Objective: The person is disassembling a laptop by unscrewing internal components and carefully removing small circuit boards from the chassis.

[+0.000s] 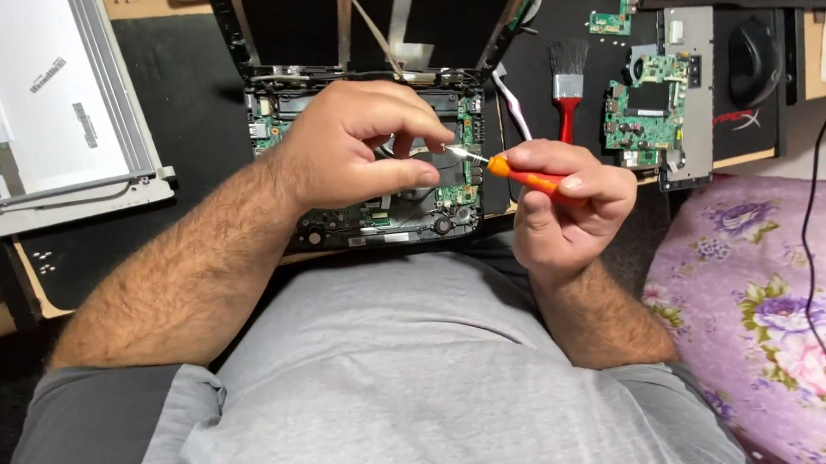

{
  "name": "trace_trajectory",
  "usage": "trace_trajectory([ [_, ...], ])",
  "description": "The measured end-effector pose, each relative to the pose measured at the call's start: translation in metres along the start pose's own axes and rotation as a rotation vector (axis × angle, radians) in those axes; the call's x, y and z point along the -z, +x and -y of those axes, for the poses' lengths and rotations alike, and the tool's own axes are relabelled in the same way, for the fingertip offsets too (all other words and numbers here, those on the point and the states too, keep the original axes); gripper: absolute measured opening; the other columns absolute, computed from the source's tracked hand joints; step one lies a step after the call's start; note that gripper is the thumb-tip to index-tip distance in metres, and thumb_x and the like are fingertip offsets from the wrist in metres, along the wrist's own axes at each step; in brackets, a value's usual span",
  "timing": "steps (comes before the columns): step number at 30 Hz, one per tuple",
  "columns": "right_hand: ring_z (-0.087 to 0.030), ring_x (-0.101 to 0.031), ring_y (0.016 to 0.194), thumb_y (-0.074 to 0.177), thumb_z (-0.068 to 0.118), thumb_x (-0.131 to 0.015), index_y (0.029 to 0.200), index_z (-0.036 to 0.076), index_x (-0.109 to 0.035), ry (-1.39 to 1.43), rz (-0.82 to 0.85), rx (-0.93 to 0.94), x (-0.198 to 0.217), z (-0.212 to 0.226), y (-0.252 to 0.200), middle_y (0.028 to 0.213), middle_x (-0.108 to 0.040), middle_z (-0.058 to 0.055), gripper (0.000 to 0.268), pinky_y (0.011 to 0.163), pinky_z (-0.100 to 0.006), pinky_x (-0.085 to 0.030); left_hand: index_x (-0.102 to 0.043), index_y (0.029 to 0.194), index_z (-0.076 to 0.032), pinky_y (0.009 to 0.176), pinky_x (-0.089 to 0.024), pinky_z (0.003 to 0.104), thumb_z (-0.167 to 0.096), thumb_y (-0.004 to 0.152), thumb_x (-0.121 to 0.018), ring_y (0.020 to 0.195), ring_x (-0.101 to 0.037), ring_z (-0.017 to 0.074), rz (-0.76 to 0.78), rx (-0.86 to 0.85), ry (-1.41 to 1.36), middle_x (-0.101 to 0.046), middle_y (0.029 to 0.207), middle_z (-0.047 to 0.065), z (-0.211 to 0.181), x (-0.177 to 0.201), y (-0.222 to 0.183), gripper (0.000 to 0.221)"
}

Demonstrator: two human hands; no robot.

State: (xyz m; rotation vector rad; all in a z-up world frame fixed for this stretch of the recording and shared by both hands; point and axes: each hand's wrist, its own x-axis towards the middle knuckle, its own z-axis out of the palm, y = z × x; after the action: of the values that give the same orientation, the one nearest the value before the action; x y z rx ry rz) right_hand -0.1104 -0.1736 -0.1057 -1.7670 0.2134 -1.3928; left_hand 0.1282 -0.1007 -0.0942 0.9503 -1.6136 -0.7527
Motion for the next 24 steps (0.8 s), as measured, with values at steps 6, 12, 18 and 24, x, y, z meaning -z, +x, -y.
trace_trajectory([
  [6, -0.034, -0.068, 0.091, 0.102, 0.013, -0.065, 0.113, 0.016, -0.045, 0.014, 0.034, -0.007, -0.007, -0.005, -0.002, 0.103, -0.066, -0.025, 0.023, 0.085, -0.043, -0.061, -0.076, 0.104, -0.005, 0.079, -0.058, 0.028, -0.010, 0.093, -0.081, 0.090, -0.073, 0.0181, -0.083, 0.024, 0.011, -0.076, 0.096, 0.009, 0.006, -0.005, -0.005, 0.013],
  [12, -0.035, -0.068, 0.090, 0.102, 0.013, -0.064, 0.113, 0.015, -0.043, -0.015, 0.031, -0.015, -0.009, -0.005, -0.001, 0.101, -0.066, -0.025, 0.024, 0.083, -0.042, -0.061, -0.076, 0.099, -0.004, 0.080, -0.058, 0.033, -0.009, 0.099, -0.074, 0.089, -0.073, 0.0210, -0.053, -0.044, 0.097, -0.076, 0.093, 0.008, 0.008, -0.003, -0.003, 0.005],
  [18, -0.034, -0.062, 0.071, 0.105, 0.015, -0.059, 0.123, 0.016, -0.042, -0.004, 0.058, 0.094, -0.010, 0.001, 0.011, 0.094, -0.061, -0.026, 0.025, 0.066, -0.043, -0.057, -0.073, 0.094, -0.013, 0.080, -0.054, 0.035, -0.018, 0.105, -0.070, 0.082, -0.067, 0.0217, 0.073, -0.192, 0.534, -0.072, 0.089, 0.000, 0.017, -0.004, -0.004, 0.012],
  [24, -0.036, -0.068, 0.077, 0.104, 0.008, -0.059, 0.125, 0.013, -0.046, -0.012, 0.209, 0.116, -0.005, 0.003, 0.012, 0.097, -0.063, -0.028, 0.025, 0.070, -0.042, -0.058, -0.074, 0.096, -0.013, 0.073, -0.053, 0.036, -0.022, 0.108, -0.067, 0.080, -0.067, 0.0234, 0.063, -0.290, 0.538, -0.073, 0.090, 0.002, 0.020, -0.010, -0.007, 0.017],
])
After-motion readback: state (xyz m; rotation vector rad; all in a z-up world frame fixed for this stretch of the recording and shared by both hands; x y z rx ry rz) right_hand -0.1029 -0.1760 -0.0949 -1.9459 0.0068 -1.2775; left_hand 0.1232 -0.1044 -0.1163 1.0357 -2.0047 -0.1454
